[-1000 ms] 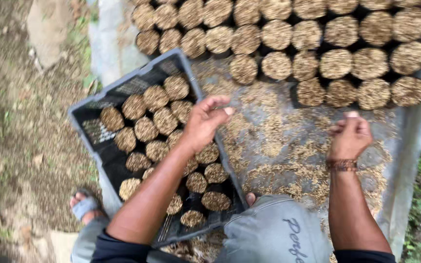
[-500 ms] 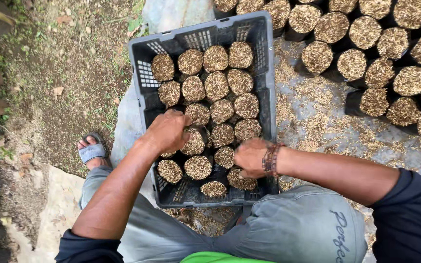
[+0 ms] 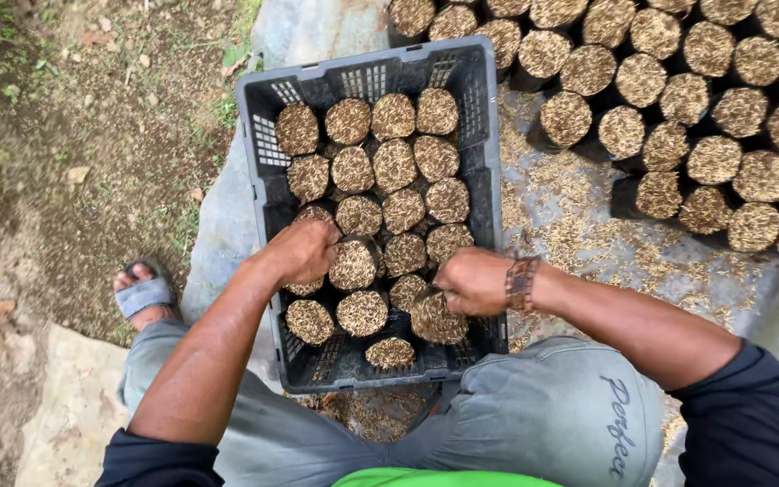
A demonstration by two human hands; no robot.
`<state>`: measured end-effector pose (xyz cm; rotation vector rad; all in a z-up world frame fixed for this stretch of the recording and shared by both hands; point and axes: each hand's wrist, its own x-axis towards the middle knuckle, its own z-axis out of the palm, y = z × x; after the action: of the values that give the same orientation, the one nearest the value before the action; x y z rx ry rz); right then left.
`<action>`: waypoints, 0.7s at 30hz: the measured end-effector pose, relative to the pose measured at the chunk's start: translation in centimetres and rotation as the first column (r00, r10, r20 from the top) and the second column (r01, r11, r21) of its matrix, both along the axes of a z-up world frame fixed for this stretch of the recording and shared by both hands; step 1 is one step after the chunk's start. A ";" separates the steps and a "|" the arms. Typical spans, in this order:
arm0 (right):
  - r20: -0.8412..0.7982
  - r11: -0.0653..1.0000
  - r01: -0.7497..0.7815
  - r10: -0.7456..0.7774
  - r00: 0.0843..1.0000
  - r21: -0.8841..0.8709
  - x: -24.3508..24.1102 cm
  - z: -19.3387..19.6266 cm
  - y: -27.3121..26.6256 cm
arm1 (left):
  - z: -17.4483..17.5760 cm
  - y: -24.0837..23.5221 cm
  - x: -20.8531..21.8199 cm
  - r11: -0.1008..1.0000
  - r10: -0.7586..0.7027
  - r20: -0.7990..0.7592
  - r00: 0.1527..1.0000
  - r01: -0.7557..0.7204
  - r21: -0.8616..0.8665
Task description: The person sits on the ground and transfers small black seedling pots filled with straw-like material from a plastic crate to a plastic sheet on the ground. The person arranges the pots in neat rows on the sheet.
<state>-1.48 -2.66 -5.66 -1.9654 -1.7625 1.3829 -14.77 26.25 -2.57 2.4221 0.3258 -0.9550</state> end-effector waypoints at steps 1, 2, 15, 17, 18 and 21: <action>0.015 0.999 0.042 -0.042 0.999 0.002 1.3 1.4 -0.5 | -0.1 0.0 0.0 1.000 -0.009 0.066 0.998 0.011 -0.028; 0.029 0.996 0.084 -0.084 0.996 0.005 2.5 2.5 -1.0 | -0.1 0.1 0.0 0.998 -0.015 0.132 0.991 0.023 -0.056; -0.572 -0.295 0.955 -0.787 -0.232 0.018 6.2 -3.6 -18.4 | 3.1 -1.0 0.4 0.867 0.457 0.258 0.851 -0.361 -0.344; -0.437 -0.467 0.884 -0.802 -0.407 0.035 5.9 -6.5 -18.7 | 4.1 -1.6 1.3 0.824 0.523 0.278 0.806 -0.394 -0.408; -0.404 -0.529 0.849 -0.779 -0.479 0.013 5.8 -7.8 -18.7 | 4.4 -2.2 2.1 0.832 0.507 0.314 0.803 -0.360 -0.423; -0.327 -0.661 0.750 -0.707 -0.627 -0.009 6.8 -11.1 -18.0 | 5.4 -4.5 5.1 0.830 0.499 0.392 0.773 -0.294 -0.475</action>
<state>5.31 -20.64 -16.79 -1.7483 0.6725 0.1738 -9.72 21.79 2.84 2.0067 0.4004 -0.1467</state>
